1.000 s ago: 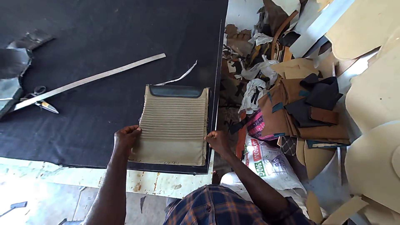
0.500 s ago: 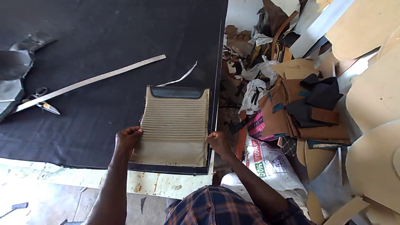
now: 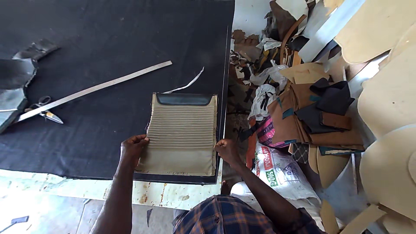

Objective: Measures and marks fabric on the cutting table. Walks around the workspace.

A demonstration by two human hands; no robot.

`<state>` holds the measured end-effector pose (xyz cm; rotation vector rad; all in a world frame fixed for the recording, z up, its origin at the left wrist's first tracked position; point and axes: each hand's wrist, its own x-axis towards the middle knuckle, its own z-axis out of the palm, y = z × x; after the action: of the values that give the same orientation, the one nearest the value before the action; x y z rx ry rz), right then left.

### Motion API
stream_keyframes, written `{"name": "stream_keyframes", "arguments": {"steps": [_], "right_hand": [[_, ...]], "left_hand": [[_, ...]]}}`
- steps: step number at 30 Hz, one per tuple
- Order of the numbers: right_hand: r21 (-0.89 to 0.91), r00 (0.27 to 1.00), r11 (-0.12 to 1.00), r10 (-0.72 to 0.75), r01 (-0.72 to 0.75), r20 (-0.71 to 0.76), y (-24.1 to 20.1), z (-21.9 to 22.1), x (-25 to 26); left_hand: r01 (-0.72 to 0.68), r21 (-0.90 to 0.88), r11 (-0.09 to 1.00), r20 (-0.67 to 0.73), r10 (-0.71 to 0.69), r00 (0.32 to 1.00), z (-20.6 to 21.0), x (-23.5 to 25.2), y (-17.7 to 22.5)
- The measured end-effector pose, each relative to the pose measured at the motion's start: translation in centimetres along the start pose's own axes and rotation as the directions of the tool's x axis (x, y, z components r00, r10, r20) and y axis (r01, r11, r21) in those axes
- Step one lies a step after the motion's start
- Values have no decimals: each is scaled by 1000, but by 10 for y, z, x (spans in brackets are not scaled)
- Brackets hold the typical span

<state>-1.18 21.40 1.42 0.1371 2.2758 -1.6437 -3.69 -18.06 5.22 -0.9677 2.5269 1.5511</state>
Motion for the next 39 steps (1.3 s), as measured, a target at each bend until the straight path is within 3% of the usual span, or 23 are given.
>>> {"name": "stream_keyframes", "arguments": {"steps": [28,32,39], "right_hand": [[14,998,999,35,-34,-43,9,4,-4],[-5,992,995,104,-105,-65,-4,6,17],[-20,994,997,66,-68,-92,-1,8,19]], "left_hand": [[-20,27,999,-6,20,1000,3,-4,0],[-57,41,998,-15,57,998,6,-5,-2],[-140,135,981,-97,154,983,13,-2,-10]]}}
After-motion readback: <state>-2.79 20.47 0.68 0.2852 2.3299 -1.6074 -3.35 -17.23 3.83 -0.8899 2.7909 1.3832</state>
